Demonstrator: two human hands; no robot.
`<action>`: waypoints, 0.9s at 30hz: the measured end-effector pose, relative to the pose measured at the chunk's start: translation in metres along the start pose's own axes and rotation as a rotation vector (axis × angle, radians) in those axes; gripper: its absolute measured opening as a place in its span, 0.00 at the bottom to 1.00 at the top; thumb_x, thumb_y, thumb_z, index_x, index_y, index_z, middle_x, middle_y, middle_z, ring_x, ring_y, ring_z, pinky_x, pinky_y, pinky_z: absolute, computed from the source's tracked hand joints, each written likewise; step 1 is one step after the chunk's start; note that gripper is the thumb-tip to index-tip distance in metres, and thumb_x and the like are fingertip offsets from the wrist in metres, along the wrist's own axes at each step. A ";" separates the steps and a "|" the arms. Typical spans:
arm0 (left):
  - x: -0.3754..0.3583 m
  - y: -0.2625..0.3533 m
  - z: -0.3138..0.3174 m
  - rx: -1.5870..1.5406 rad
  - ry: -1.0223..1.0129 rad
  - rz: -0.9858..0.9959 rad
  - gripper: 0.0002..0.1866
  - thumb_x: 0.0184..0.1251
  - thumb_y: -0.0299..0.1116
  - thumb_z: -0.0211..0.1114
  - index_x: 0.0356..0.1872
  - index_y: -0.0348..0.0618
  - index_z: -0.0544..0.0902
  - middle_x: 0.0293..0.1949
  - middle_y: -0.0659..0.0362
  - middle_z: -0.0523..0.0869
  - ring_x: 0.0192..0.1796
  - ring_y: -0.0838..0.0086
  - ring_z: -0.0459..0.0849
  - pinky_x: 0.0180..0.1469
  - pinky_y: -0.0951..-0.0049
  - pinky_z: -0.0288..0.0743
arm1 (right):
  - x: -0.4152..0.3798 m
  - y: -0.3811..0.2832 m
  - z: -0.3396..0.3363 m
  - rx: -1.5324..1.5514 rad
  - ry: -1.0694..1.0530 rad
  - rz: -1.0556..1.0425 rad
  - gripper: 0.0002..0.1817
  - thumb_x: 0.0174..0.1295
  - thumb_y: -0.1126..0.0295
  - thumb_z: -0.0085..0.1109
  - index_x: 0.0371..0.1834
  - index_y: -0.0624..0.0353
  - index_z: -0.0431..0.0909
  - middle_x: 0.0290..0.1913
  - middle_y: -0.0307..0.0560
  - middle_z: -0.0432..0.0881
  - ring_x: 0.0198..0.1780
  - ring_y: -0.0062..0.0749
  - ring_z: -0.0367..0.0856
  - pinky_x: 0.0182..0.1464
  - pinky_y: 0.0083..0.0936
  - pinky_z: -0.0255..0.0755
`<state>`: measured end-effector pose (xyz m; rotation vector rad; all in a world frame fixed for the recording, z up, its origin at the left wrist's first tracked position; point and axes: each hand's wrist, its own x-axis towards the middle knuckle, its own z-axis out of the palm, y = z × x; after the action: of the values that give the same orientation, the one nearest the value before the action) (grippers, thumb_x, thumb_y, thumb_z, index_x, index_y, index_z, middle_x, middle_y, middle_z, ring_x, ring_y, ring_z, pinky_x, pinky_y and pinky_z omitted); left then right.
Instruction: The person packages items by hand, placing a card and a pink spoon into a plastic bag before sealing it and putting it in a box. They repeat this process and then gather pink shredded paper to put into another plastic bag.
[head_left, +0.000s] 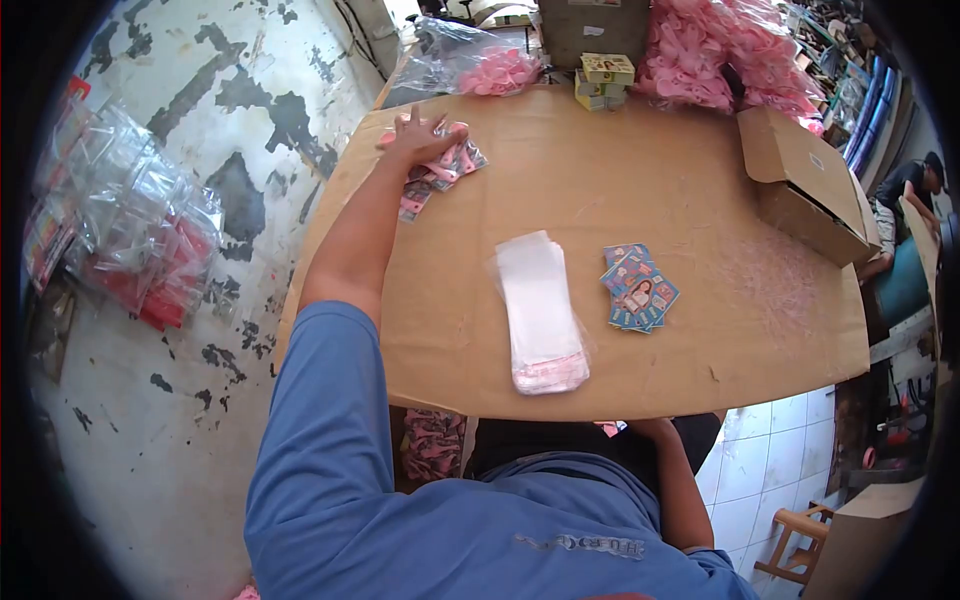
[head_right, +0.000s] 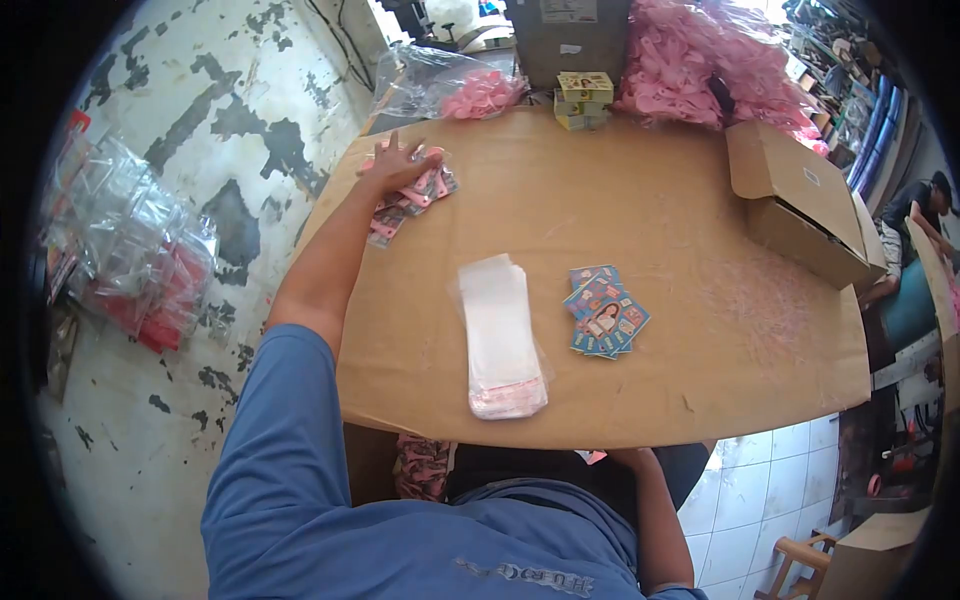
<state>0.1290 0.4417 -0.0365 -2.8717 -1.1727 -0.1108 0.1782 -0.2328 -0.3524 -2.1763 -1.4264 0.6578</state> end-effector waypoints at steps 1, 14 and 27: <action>0.007 -0.008 0.010 -0.063 -0.026 0.007 0.59 0.57 0.91 0.44 0.82 0.60 0.68 0.86 0.41 0.50 0.88 0.45 0.43 0.83 0.37 0.42 | -0.002 -0.003 -0.004 -0.026 0.020 -0.031 0.22 0.74 0.58 0.58 0.68 0.50 0.81 0.70 0.50 0.81 0.72 0.48 0.77 0.73 0.46 0.71; -0.148 -0.037 -0.003 -0.145 0.014 0.090 0.53 0.59 0.87 0.51 0.76 0.62 0.76 0.84 0.43 0.58 0.86 0.43 0.52 0.82 0.40 0.53 | 0.001 0.069 0.031 -0.182 0.205 -0.211 0.21 0.72 0.56 0.63 0.62 0.54 0.83 0.63 0.48 0.85 0.64 0.44 0.82 0.68 0.42 0.73; -0.437 -0.036 -0.053 -0.132 0.080 0.074 0.36 0.65 0.65 0.68 0.70 0.59 0.83 0.82 0.47 0.63 0.84 0.44 0.59 0.82 0.45 0.55 | 0.040 0.045 0.004 0.024 -0.102 -0.061 0.20 0.70 0.56 0.66 0.59 0.55 0.84 0.56 0.46 0.86 0.58 0.39 0.83 0.62 0.39 0.75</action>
<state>-0.2104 0.1591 -0.0188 -2.9881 -1.0832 -0.3096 0.2216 -0.2121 -0.3888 -2.0990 -1.5215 0.7698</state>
